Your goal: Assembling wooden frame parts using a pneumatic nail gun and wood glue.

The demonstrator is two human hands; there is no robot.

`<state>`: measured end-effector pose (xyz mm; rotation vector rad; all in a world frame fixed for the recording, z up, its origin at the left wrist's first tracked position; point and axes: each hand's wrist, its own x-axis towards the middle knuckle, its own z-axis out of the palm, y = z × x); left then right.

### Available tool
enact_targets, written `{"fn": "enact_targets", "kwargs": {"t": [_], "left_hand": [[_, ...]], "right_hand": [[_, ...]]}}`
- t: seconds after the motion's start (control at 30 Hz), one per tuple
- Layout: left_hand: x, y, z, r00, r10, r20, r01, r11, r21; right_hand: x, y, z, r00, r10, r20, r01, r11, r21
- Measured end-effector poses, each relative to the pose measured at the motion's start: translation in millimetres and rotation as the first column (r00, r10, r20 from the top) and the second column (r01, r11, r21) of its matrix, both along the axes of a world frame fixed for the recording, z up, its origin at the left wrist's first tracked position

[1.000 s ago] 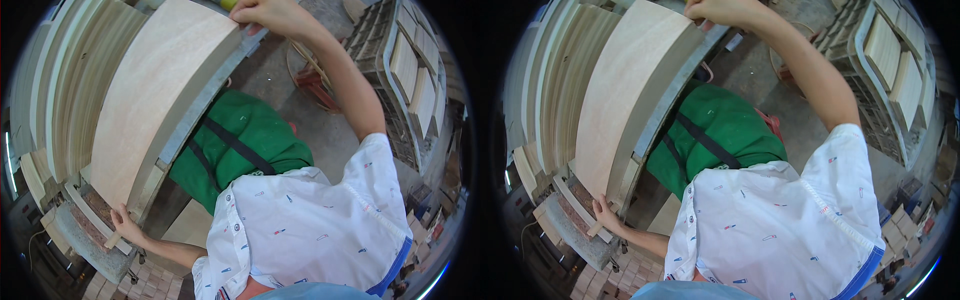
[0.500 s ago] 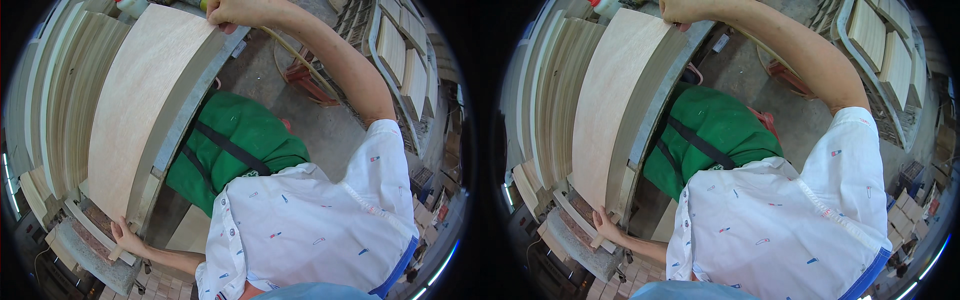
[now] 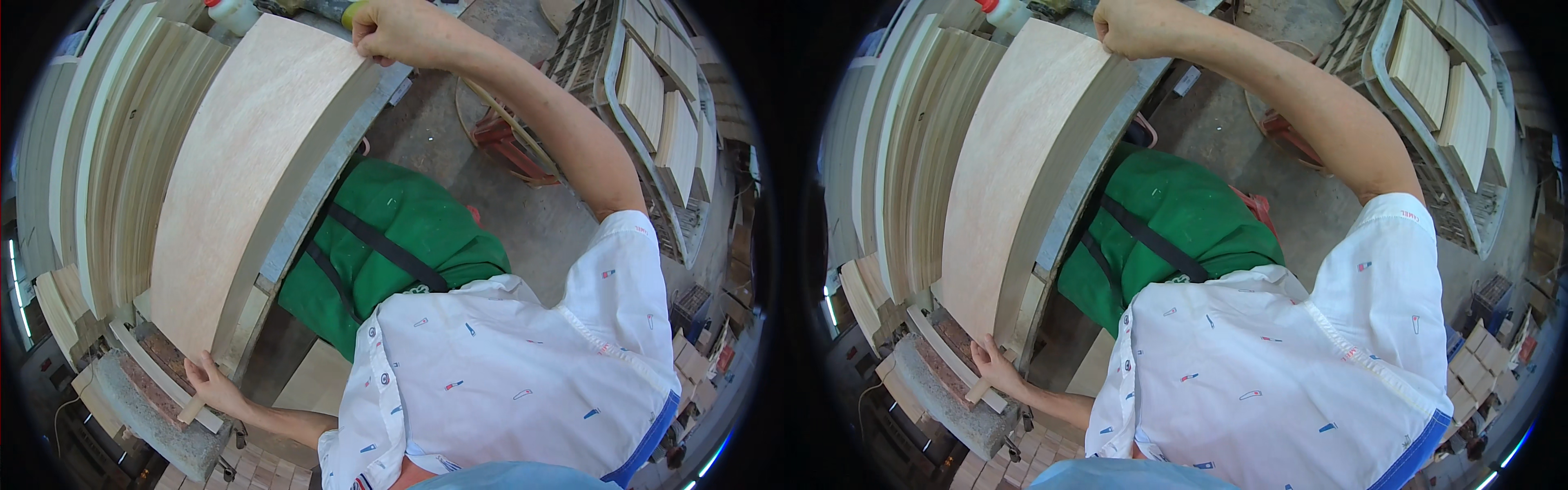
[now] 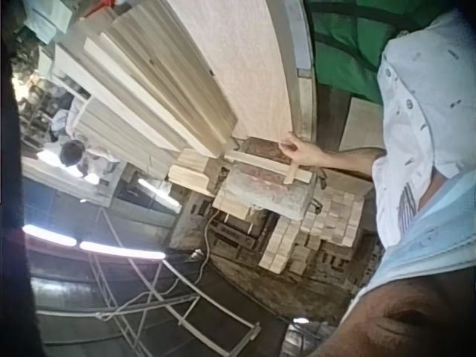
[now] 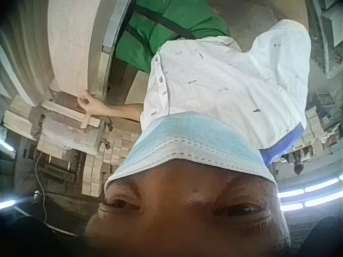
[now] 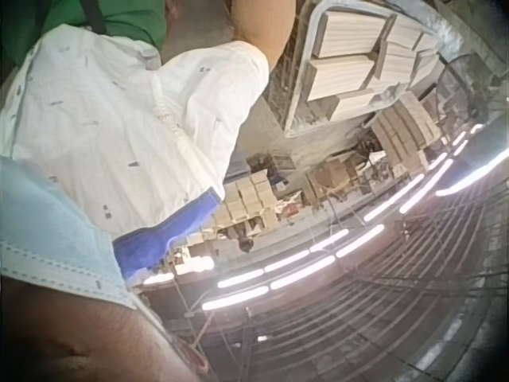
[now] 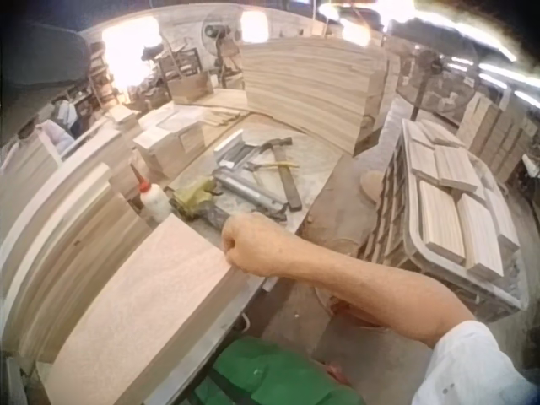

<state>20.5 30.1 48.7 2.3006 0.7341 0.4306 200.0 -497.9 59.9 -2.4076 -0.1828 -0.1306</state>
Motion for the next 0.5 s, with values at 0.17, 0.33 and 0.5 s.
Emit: {"fn": "enact_targets", "kwargs": {"t": [0.17, 0.33, 0.5], "left_hand": [[65, -136, 11, 0.873, -0.487, -0.005, 0.464, 0.829, 0.312], [135, -296, 3, 0.28, -0.96, -0.011, 0.84, 0.239, 0.486], [167, -334, -6, 0.213, -0.976, -0.033, 0.837, 0.165, 0.522]], "right_hand": [[2, -5, -11, 0.984, 0.012, -0.18, -0.007, 1.0, 0.028], [2, 0, -10, 0.996, 0.026, -0.082, -0.024, 0.999, 0.021], [3, 2, -7, 0.994, 0.02, -0.106, -0.018, 1.0, 0.023]]}}
